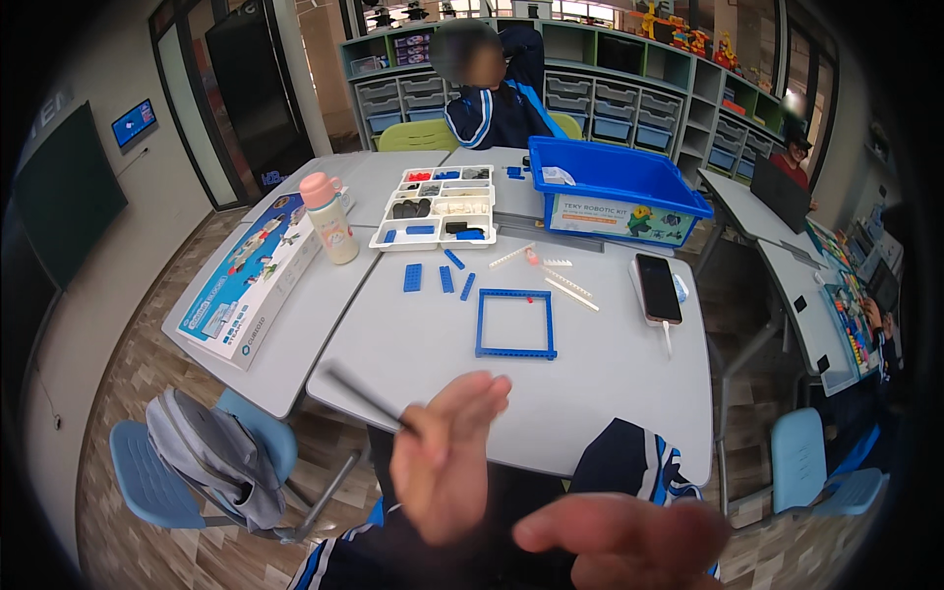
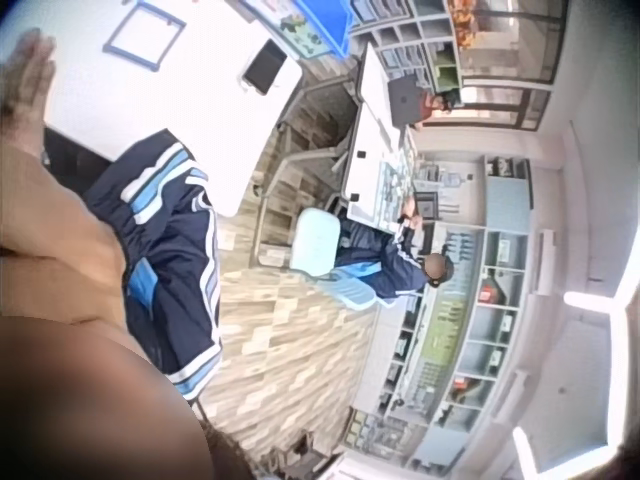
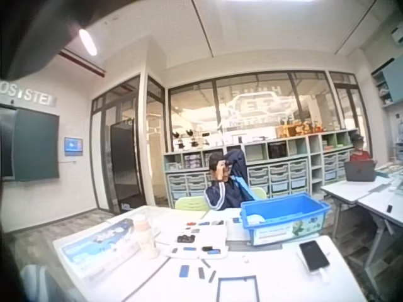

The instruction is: The person assembles a blue rectangular frame using Lego Technic beams and black connector rods. They pick up rods and beams from a tray, insert the rods into the beams, and adjust the frame on the table.

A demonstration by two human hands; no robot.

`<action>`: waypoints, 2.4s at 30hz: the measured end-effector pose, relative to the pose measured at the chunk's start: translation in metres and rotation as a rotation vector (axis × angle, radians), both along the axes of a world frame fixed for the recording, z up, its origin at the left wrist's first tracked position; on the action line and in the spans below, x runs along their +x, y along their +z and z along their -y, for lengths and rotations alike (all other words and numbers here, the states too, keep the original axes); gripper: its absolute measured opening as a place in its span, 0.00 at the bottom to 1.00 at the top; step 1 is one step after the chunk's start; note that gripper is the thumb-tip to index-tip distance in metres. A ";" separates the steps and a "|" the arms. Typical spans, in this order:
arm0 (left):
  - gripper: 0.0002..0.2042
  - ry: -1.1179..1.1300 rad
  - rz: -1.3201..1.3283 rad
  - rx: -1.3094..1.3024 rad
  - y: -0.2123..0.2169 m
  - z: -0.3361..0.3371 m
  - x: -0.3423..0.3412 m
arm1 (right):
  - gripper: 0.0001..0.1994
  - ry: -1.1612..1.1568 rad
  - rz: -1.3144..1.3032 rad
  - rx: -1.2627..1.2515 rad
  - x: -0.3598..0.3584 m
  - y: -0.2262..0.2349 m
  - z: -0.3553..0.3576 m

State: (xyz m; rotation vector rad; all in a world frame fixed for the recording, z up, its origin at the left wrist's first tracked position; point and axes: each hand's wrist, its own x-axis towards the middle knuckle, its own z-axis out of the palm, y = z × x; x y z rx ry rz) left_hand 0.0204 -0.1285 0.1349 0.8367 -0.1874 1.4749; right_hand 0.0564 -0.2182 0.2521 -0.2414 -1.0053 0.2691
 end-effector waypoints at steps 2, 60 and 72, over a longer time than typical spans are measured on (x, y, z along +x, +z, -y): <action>0.16 -0.273 0.360 0.051 0.035 0.040 -0.014 | 0.06 0.030 0.052 -0.022 0.004 -0.002 -0.001; 0.24 0.042 -0.793 -0.008 -0.004 -0.042 0.036 | 0.09 0.345 0.921 -0.917 0.192 -0.004 -0.122; 0.20 -0.092 -0.758 -0.097 -0.015 -0.055 0.037 | 0.07 0.269 0.922 -0.896 0.203 -0.003 -0.121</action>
